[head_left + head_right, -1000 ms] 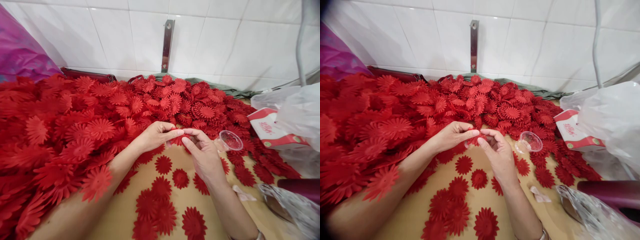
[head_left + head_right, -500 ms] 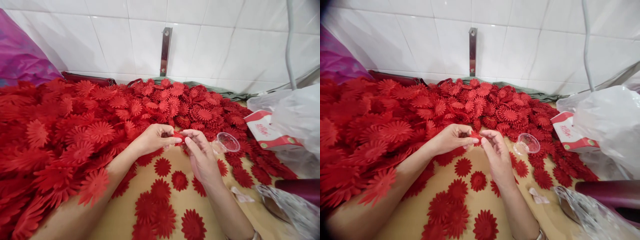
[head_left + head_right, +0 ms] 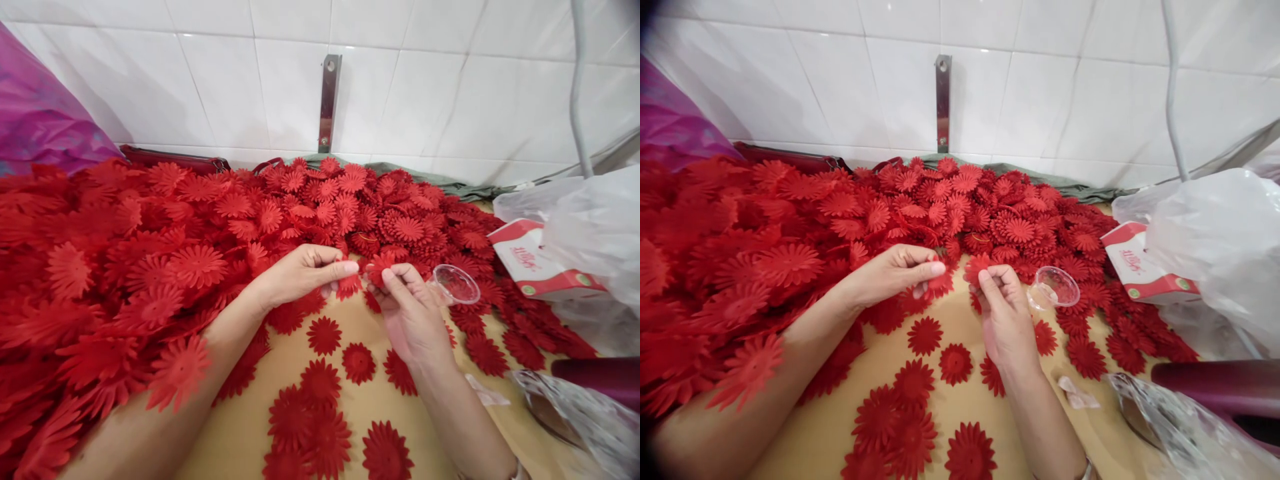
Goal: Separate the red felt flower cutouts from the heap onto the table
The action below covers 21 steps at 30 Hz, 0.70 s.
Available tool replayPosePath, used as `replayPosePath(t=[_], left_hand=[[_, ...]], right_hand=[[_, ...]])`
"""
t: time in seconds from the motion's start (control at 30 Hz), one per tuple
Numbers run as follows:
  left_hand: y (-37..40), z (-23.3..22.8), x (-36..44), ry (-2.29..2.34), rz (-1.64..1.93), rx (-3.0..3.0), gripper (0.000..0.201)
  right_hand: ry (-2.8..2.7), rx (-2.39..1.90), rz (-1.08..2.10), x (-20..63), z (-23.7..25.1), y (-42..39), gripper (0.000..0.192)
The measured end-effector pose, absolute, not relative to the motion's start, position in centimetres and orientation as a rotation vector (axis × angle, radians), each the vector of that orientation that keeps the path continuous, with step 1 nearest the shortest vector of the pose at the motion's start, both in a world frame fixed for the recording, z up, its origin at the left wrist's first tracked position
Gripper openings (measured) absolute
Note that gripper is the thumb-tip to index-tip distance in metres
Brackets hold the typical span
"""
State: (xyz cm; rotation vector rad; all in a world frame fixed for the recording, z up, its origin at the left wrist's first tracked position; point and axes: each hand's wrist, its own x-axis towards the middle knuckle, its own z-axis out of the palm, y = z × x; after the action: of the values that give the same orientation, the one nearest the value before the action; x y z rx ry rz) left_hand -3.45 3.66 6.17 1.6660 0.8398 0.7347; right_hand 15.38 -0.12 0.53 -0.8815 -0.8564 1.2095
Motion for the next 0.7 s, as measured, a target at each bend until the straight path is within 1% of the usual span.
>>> replayPosePath(t=[0.07,0.13,0.23,0.3,0.43,0.57,0.63,0.7], left_hand=[[4.0,6.2,-3.7,0.953,0.947,1.647,0.043],[4.4,6.1,-3.9,1.039,1.159,1.627,0.039],[4.8,5.8,-3.9,1.086,1.286,1.616,0.037],[4.8,5.7,-3.7,1.094,1.256,1.605,0.038],[4.0,5.5,-2.7,1.033,1.098,1.581,0.034],[3.0,5.3,-1.7,0.94,0.906,1.56,0.036],[2.8,5.2,-1.4,0.866,0.813,1.511,0.039],[2.9,5.2,-1.4,0.811,0.759,1.475,0.038]], right_hand=[[-0.916,-0.939,1.14,15.6,0.5,-0.1,0.018],[-1.121,-1.005,1.108,15.6,0.7,-0.4,0.015],[-1.501,-1.043,1.104,15.3,1.2,-1.0,0.016],[-1.551,-1.07,1.026,15.3,1.6,-1.2,0.018],[-1.323,-1.091,0.851,15.5,1.9,-1.0,0.021],[-1.228,-1.011,0.919,15.3,1.3,-0.6,0.039],[-1.205,-1.012,0.966,15.2,0.9,-0.4,0.038],[-1.174,-1.007,0.986,15.3,0.6,-0.3,0.036]])
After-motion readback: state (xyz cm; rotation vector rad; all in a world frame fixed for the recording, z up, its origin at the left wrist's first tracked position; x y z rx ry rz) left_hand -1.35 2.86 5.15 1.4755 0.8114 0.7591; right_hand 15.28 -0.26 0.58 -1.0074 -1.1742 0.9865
